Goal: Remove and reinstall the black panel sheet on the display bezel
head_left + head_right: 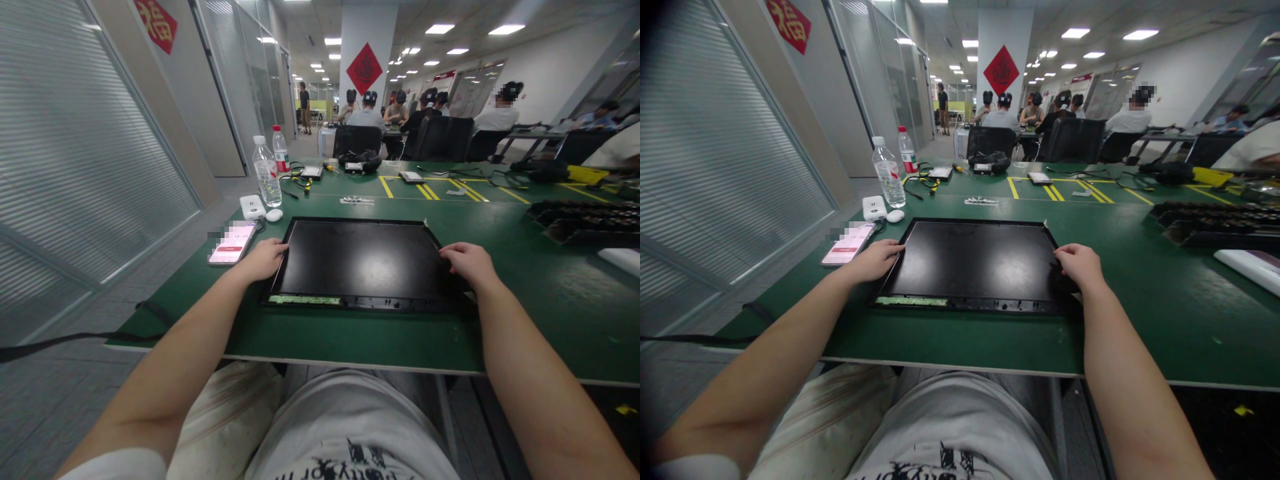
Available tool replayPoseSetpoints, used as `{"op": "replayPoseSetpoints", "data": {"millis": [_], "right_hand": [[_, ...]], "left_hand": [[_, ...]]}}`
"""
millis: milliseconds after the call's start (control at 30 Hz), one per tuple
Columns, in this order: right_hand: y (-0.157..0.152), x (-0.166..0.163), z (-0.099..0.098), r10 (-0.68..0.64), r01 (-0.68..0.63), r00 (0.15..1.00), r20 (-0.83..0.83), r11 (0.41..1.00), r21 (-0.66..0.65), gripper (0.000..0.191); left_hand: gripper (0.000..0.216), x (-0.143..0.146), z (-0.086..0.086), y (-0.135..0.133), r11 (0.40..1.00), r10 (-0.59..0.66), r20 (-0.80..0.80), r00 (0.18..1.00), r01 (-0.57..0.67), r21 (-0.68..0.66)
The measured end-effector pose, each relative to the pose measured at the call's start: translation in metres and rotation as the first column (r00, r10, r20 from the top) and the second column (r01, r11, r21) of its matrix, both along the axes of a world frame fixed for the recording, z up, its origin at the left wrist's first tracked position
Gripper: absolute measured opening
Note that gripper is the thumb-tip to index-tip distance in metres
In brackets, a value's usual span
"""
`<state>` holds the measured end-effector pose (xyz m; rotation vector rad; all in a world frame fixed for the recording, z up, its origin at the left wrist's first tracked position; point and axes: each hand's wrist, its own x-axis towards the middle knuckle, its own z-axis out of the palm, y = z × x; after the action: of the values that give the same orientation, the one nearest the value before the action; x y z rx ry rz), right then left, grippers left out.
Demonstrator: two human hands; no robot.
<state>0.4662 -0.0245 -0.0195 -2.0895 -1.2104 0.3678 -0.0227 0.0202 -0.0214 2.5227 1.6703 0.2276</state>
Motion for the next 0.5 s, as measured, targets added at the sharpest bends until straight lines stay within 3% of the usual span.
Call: {"op": "replayPoseSetpoints", "data": {"millis": [500], "right_hand": [[0.003,0.002,-0.002,-0.006,0.006,1.000,-0.012,1.000,-0.022,0.012]], "left_hand": [[0.061,-0.010,-0.009,0.011,0.999,-0.025,-0.006,1.000,0.025,-0.030]]}}
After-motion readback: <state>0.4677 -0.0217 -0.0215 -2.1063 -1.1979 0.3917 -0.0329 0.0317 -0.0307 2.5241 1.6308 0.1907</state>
